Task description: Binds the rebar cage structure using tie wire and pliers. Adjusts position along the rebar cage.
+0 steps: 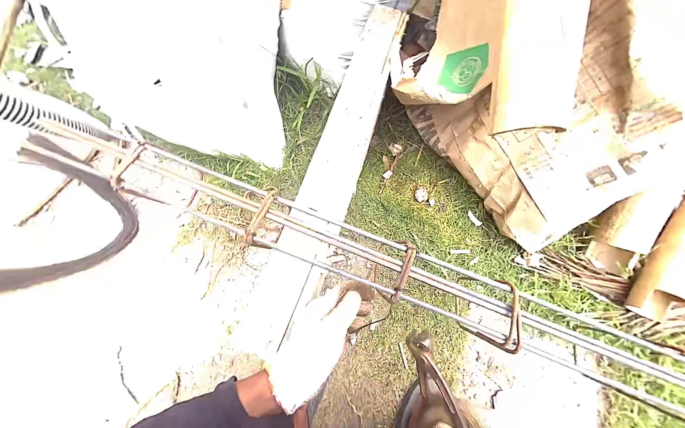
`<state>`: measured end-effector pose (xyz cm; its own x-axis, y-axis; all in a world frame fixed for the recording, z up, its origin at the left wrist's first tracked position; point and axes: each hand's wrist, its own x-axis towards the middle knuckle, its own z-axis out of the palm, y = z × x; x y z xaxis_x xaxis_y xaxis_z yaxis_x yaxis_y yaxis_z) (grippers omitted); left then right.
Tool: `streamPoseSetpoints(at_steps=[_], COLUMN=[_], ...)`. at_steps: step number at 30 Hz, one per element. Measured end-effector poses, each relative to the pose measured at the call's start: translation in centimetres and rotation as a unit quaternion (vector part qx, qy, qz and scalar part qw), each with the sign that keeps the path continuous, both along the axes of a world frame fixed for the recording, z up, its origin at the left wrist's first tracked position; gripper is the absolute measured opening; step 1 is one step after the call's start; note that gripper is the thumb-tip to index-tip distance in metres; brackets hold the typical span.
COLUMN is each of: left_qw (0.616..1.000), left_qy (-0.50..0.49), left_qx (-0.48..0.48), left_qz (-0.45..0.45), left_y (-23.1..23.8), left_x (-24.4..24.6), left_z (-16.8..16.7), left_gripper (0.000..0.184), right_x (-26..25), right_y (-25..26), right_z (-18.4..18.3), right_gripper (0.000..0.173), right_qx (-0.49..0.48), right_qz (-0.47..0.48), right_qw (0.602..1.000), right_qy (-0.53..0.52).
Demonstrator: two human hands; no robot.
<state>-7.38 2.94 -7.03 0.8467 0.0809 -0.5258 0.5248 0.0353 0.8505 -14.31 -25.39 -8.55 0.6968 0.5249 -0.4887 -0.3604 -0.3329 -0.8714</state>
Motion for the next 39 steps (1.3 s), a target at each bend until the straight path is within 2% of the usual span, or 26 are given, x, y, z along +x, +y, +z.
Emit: streamPoseSetpoints(at_steps=[3,6,8,13,18,22,27,29,30,32,35,36,37,38,39], left_qw=[0.997,0.997,0.993,0.984,0.976,0.974,0.984,0.979,0.966,0.903,0.766,0.716,0.674,0.647,0.635], left_qy=[-0.008,-0.027,-0.036,-0.069,-0.086,-0.074,-0.049,-0.034,-0.058,-0.176,-0.39,-0.425,-0.444,-0.451,-0.449], left_qx=[-0.074,-0.058,-0.083,-0.018,0.028,0.047,-0.03,-0.035,0.017,0.161,0.372,0.42,0.452,0.469,0.474], left_qz=[0.036,-0.031,-0.07,-0.162,-0.198,-0.208,-0.167,-0.197,-0.25,-0.356,-0.351,-0.361,-0.38,-0.398,-0.413], left_y=[-0.9,-1.0,-1.1,-0.7,-0.5,0.1,2.3,3.9,4.6,6.0,5.7,5.2,4.7,4.0,3.1], left_x=[0.5,0.1,-0.1,-0.4,-0.3,-0.4,-0.3,0.0,0.2,0.9,2.8,3.9,5.1,6.2,7.1], left_z=[-1.0,-1.4,-1.5,-1.2,-1.4,-0.7,1.5,3.1,3.8,4.7,4.8,5.1,5.4,5.3,4.9], left_gripper=[0.03,0.032,0.033,0.037,0.042,0.042,0.05,0.051,0.046,0.033,0.02,0.026,0.045,0.064,0.078], right_x=[0.8,1.2,1.3,0.8,0.3,-0.2,0.2,0.5,0.7,1.4,2.2,2.6,3.1,3.7,4.2], right_y=[1.2,3.6,5.1,6.5,7.3,8.5,8.4,8.5,8.5,8.5,8.2,8.2,8.3,8.4,8.5], right_z=[0.4,2.7,3.9,3.6,3.5,4.5,6.0,7.0,7.6,8.4,9.1,9.5,10.2,10.9,11.6], right_gripper=[0.029,0.029,0.031,0.03,0.027,0.025,0.025,0.024,0.024,0.026,0.028,0.029,0.028,0.027,0.026], right_qx=[0.008,-0.014,-0.04,-0.06,-0.066,-0.082,-0.072,-0.08,-0.085,-0.087,-0.098,-0.104,-0.114,-0.125,-0.136], right_qz=[-0.004,-0.069,-0.104,-0.1,-0.096,-0.122,-0.117,-0.125,-0.128,-0.125,-0.106,-0.095,-0.086,-0.076,-0.066], right_qw=[1.0,0.997,0.993,0.993,0.993,0.989,0.99,0.988,0.986,0.986,0.987,0.986,0.985,0.983,0.98], right_qy=[-0.005,0.032,0.035,0.003,-0.01,-0.009,0.027,0.052,0.065,0.067,0.075,0.084,0.097,0.11,0.129])
